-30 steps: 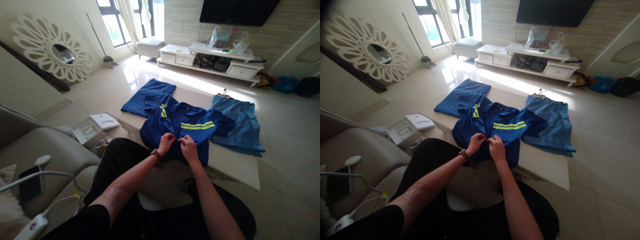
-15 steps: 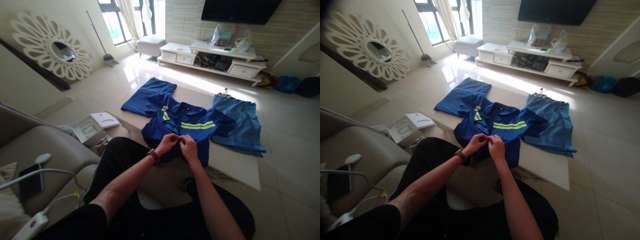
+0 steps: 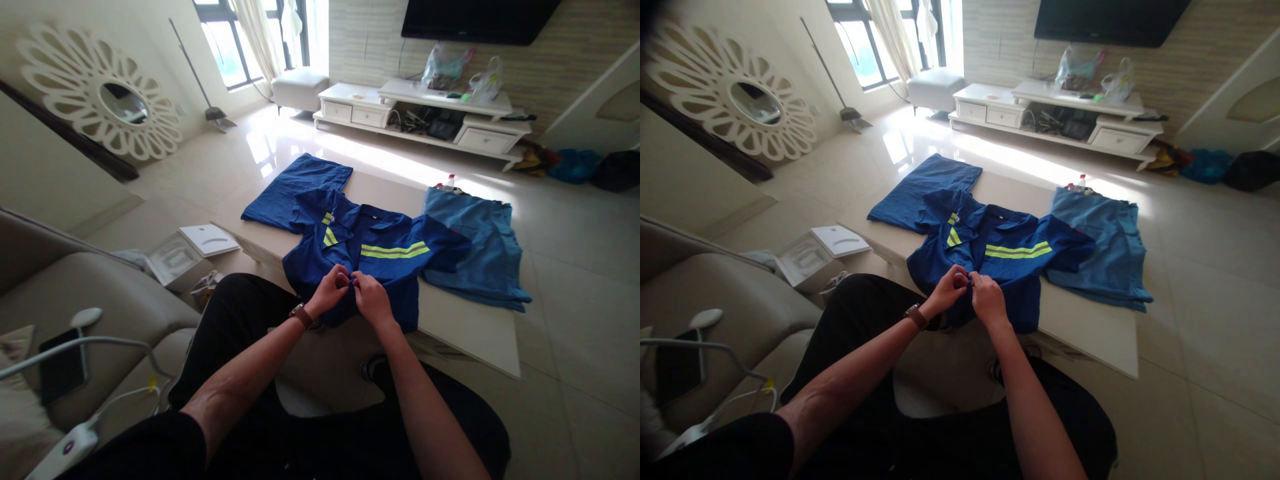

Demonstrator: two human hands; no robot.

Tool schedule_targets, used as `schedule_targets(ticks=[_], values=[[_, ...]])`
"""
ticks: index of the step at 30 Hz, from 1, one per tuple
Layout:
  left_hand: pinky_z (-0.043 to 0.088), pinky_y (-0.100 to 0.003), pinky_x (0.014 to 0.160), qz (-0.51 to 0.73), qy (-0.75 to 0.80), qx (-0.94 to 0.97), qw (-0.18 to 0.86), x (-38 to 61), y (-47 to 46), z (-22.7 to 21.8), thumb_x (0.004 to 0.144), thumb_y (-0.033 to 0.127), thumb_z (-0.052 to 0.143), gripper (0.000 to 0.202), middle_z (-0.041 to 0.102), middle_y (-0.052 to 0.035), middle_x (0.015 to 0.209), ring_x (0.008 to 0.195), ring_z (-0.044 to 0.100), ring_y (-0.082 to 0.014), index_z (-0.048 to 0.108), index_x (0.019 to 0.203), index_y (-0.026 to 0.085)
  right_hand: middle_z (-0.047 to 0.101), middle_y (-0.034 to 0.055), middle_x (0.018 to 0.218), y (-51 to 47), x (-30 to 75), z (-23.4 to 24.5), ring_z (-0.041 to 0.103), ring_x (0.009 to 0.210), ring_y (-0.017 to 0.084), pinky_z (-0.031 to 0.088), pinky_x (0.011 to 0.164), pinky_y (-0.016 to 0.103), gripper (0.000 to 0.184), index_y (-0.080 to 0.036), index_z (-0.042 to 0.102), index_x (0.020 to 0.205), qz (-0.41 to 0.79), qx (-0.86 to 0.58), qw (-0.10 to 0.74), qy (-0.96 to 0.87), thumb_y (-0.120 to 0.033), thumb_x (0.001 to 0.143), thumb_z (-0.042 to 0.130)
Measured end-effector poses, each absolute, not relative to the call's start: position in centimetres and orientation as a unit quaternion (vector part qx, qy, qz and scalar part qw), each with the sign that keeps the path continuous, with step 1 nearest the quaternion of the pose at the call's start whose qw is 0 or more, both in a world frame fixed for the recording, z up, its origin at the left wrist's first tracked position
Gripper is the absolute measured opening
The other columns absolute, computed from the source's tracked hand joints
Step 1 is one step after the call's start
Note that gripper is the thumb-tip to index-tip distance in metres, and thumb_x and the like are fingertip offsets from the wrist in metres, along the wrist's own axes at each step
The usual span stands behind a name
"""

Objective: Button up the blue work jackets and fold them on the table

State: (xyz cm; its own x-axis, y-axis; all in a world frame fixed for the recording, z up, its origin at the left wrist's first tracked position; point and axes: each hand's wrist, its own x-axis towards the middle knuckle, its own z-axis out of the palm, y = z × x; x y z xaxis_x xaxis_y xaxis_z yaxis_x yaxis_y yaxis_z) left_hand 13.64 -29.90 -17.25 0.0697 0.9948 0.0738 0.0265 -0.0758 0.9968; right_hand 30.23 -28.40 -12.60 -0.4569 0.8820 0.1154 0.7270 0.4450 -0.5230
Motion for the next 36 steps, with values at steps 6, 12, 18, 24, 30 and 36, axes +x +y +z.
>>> schedule_targets(ticks=[6,12,18,24,30,36], values=[[0.046,-0.023,0.074,0.534,0.459,0.418,0.573,14.4,-30.3,-17.9,0.077,0.023,0.077,0.031,0.066,0.0027,0.080,0.075,0.061,-0.0104,0.055,0.097,0.019,0.068,0.0063,0.097,-28.4,30.2,-12.4,0.062,0.098,0.022,0.043,0.085,0.030,0.027,-0.020,0.060,0.115,0.201,-0.483,0.173,-0.835,-0.007,0.096,0.046],[0.047,-0.025,0.075,0.538,0.476,0.382,0.582,15.0,-30.1,-17.2,0.068,0.035,0.089,0.042,0.067,0.0014,0.076,0.074,0.063,-0.0119,0.060,0.091,0.017,0.067,0.0056,0.096,-28.8,30.5,-11.8,0.061,0.093,0.022,0.041,0.078,0.030,0.025,-0.021,0.060,0.110,0.190,-0.486,0.179,-0.834,-0.009,0.093,0.046],[0.045,-0.024,0.067,0.555,0.512,0.306,0.580,15.9,-30.0,-17.7,0.066,0.036,0.087,0.045,0.067,0.0017,0.073,0.066,0.061,-0.0117,0.053,0.088,0.020,0.066,0.0035,0.088,-28.8,30.2,-12.5,0.063,0.088,0.022,0.043,0.078,0.031,0.018,-0.023,0.056,0.102,0.238,-0.553,0.274,-0.751,-0.014,0.087,0.051],[0.048,-0.026,0.076,0.512,0.564,0.522,0.384,16.8,-30.8,-17.0,0.082,0.019,0.068,0.016,0.064,0.0013,0.083,0.077,0.061,-0.0131,0.057,0.093,0.021,0.065,0.0000,0.080,-27.5,30.1,-15.5,0.066,0.077,0.021,0.049,0.075,0.031,0.021,-0.024,0.048,0.094,0.433,-0.634,0.351,-0.537,-0.023,0.076,0.061],[0.045,-0.025,0.069,0.474,0.579,0.550,0.370,16.5,-31.0,-16.7,0.081,0.017,0.064,0.011,0.060,0.0028,0.079,0.071,0.055,-0.0120,0.057,0.090,0.020,0.067,0.0040,0.090,-27.6,30.6,-14.4,0.064,0.085,0.022,0.052,0.083,0.036,0.009,-0.023,0.057,0.091,0.354,-0.624,0.287,-0.635,-0.025,0.081,0.057],[0.046,-0.027,0.069,0.422,0.565,0.576,0.413,15.3,-31.2,-17.6,0.082,0.023,0.062,0.011,0.064,0.0014,0.078,0.072,0.059,-0.0147,0.061,0.093,0.021,0.065,0.0092,0.123,-28.8,31.2,-12.0,0.057,0.117,0.026,0.049,0.103,0.038,0.028,-0.023,0.071,0.112,0.227,-0.579,0.169,-0.764,-0.019,0.089,0.056]])
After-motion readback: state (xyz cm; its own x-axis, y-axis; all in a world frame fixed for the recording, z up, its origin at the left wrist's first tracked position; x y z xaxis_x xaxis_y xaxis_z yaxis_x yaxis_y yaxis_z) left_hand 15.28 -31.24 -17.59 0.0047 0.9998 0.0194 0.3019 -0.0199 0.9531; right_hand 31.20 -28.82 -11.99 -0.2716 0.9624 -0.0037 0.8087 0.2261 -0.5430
